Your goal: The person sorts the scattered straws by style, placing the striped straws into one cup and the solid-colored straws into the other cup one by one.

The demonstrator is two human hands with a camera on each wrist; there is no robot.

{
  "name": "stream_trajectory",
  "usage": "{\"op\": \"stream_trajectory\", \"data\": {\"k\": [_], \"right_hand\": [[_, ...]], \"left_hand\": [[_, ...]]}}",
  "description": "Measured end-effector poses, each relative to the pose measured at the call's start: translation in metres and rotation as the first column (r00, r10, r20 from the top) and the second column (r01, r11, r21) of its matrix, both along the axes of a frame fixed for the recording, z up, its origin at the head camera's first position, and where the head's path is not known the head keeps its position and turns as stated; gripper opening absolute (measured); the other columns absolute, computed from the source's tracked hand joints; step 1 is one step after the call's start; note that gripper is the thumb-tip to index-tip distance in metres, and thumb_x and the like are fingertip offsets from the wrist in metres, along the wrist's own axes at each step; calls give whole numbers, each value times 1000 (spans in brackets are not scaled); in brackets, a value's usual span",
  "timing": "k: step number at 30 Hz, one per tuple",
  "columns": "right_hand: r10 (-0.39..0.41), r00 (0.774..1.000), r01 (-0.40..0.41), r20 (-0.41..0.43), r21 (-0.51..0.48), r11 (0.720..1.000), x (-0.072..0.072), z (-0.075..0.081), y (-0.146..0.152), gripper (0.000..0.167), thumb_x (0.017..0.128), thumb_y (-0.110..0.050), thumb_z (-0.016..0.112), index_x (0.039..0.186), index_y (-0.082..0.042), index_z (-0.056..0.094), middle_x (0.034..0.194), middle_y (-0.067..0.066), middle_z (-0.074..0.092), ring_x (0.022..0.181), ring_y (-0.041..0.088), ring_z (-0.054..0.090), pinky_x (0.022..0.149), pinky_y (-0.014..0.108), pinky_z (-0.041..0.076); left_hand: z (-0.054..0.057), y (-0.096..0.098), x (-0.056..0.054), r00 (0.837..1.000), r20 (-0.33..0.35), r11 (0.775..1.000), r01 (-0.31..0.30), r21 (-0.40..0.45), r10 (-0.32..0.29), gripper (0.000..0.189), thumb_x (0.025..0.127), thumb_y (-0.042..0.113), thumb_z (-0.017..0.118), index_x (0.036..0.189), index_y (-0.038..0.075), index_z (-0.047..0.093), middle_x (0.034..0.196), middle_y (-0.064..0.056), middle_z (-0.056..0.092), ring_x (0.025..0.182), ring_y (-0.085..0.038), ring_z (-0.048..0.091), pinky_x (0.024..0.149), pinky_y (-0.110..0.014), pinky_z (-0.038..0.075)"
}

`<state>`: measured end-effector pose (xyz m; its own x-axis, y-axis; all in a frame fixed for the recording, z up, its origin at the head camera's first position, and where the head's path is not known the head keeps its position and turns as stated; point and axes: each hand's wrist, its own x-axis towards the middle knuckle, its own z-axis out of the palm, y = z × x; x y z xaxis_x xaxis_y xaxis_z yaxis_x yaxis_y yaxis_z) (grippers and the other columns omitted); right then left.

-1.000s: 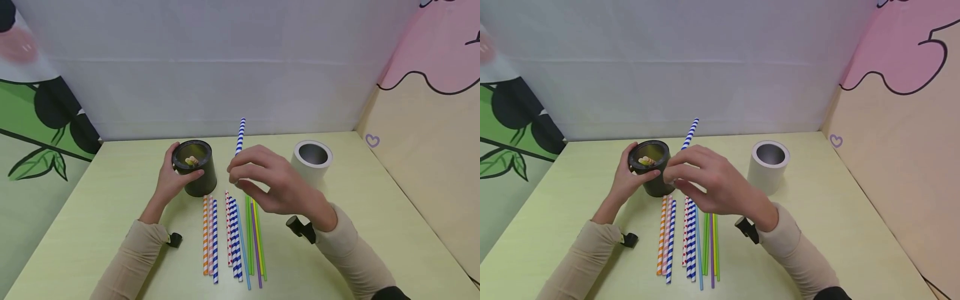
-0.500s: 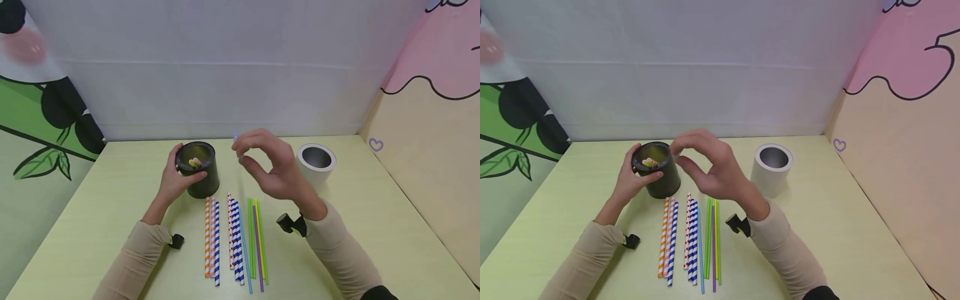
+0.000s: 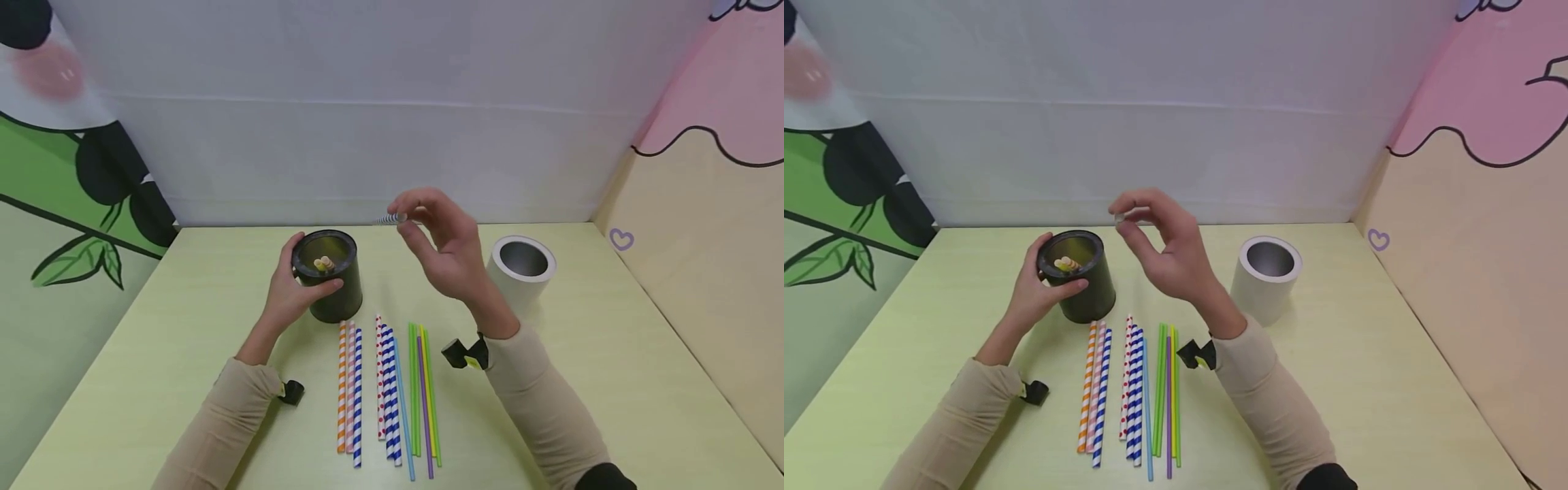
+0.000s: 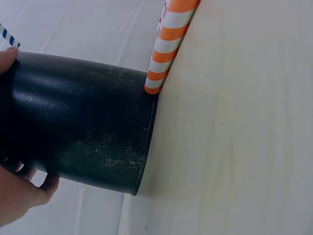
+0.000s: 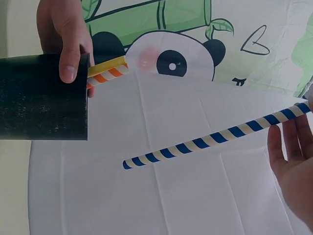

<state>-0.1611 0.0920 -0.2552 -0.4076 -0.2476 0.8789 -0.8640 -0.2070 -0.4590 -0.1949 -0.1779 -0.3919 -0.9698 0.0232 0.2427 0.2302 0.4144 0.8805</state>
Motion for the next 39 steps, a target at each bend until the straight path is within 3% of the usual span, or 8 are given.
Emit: {"op": "stream_trajectory", "data": {"k": [6,12,19,22,27,39], "right_hand": [[25,997,-18,78,-87,996,-23,-8,-10,13,90,14,49,103,17,48,106,-3,60,101,20,57,86,29,50],[17,989,7,145,-158,987,-37,-8,-14,15,93,8,49,105,17,46,104,-1,62,97,19,58,85,28,51],[37,972,11,233,-201,979,-43,-10,-18,17,94,7,48,107,17,44,102,0,62,94,17,60,83,29,53],[77,955,-6,285,-242,970,-46,-13,-22,10,95,7,48,104,6,53,101,1,63,92,16,60,83,29,53],[119,928,-14,352,-289,957,-53,-18,-30,25,95,6,50,103,-16,60,100,8,63,90,18,60,82,30,53],[135,918,-10,373,-317,948,-53,-15,-40,24,96,7,49,102,-14,59,99,5,64,89,17,61,82,30,53]], "left_hand": [[0,-1,-1,1000,-4,1000,-4,4,4,104,69,33,87,150,28,23,145,-4,41,129,-28,39,103,-58,33],[1,1,-1,1000,7,1000,2,3,-2,105,69,33,87,151,28,21,146,-6,39,130,-32,39,102,-60,32],[2,2,1,1000,20,1000,6,5,-6,104,70,31,86,151,32,20,148,-5,37,131,-32,37,102,-60,33],[3,2,3,1000,22,1000,3,5,-3,104,70,30,86,151,33,20,148,-4,36,131,-32,38,102,-59,34],[3,1,2,1000,21,1000,-2,1,1,104,70,30,86,151,32,20,148,-3,36,131,-31,37,102,-60,33],[1,0,1,1000,19,1000,-2,-2,2,102,71,33,86,150,29,22,146,-3,39,131,-30,38,103,-59,32]]}}
